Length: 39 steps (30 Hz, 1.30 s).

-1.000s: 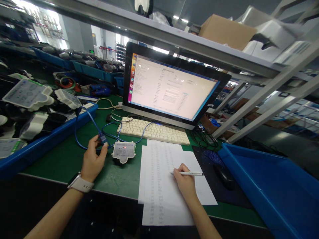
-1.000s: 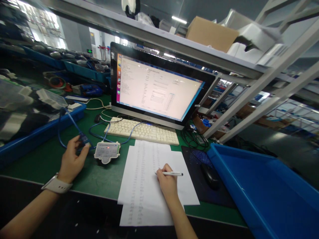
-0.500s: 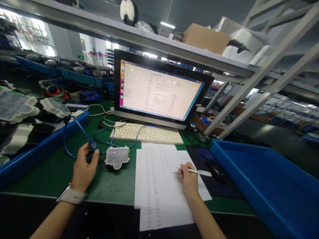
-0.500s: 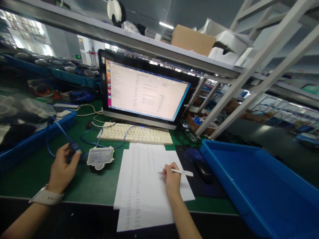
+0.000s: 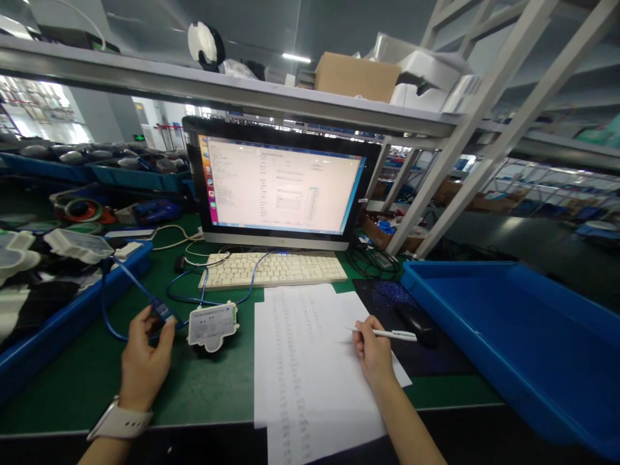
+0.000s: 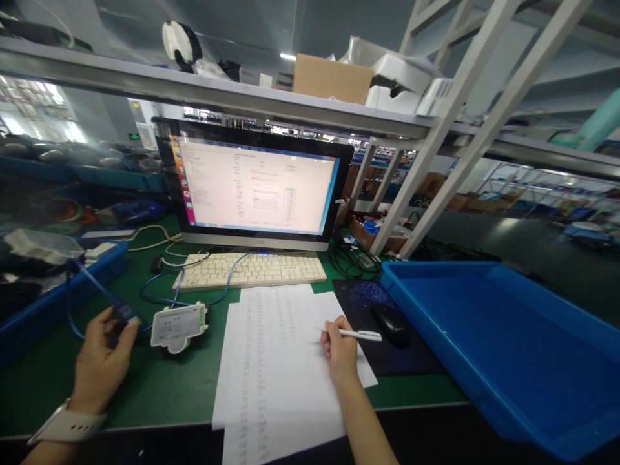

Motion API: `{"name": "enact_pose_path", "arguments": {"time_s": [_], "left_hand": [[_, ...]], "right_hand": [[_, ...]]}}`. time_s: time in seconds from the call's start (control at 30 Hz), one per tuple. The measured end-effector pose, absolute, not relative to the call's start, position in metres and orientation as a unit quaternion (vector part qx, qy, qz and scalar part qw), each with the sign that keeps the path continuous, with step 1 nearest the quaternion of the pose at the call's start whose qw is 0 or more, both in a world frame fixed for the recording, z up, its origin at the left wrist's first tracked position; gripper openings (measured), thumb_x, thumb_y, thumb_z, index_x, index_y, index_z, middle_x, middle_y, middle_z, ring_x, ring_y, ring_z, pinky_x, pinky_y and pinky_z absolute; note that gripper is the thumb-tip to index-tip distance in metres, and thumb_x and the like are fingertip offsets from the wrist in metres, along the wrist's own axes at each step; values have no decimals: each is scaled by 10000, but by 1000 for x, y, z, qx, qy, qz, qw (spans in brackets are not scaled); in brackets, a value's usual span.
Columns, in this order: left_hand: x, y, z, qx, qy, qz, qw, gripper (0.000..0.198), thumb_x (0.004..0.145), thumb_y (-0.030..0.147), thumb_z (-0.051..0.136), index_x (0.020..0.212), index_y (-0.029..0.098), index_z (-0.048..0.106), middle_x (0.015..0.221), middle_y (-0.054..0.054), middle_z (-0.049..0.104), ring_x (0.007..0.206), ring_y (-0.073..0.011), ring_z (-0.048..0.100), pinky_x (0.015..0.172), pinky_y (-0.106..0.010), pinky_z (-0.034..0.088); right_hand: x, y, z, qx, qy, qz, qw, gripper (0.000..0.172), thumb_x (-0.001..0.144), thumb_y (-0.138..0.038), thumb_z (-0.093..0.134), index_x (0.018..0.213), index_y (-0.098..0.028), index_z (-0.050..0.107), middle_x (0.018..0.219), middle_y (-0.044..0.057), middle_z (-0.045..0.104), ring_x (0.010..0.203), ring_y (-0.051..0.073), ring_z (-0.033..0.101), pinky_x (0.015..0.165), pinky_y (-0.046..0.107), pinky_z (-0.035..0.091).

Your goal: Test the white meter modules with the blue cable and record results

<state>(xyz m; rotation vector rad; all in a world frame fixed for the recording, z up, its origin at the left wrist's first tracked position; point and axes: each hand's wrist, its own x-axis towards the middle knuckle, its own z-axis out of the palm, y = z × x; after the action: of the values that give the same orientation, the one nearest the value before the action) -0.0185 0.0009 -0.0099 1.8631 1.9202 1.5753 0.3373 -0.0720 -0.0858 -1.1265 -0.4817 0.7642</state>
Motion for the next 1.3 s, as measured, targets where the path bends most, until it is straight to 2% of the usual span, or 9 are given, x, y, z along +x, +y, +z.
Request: {"name": "enact_pose_path", "arguments": {"time_s": [0.27,0.7,0.93,1.13,1.3], "left_hand": [[-18,0,-8,595,635,491,34,680,716,585,470,1213,120,463,995,-155,623,901,-303,617,653,-378,515],[-18,0,-10,578,624,520,78,727,671,616,467,1184,102,468,1026,-171,634,957,-303,614,846,-427,484],[-18,-1,-10,574,639,506,76,762,660,638,456,1207,108,461,1040,-179,625,968,-324,603,746,-419,507],[-16,-2,-6,574,636,509,81,793,648,646,446,1199,75,463,1028,-182,619,969,-310,599,865,-439,466],[-17,-2,-7,573,640,505,83,790,650,650,451,1213,96,451,1047,-178,612,980,-321,592,852,-457,468]], "right_hand": [[338,-73,-86,-500,-212,363,757,375,601,-386,672,542,-210,346,393,-64,429,330,47,284,311,140,159],[341,-69,-99,-521,-240,369,732,438,605,-497,699,549,-192,390,421,-56,452,346,44,299,318,127,172],[338,-70,-89,-528,-222,367,733,435,558,-481,708,517,-191,387,395,-56,435,330,42,281,316,134,156],[338,-71,-88,-528,-225,368,732,419,559,-472,703,517,-194,392,399,-48,445,334,46,286,319,139,154],[339,-71,-91,-529,-233,367,729,419,585,-477,694,529,-195,389,407,-51,449,337,45,281,321,141,161]]}}
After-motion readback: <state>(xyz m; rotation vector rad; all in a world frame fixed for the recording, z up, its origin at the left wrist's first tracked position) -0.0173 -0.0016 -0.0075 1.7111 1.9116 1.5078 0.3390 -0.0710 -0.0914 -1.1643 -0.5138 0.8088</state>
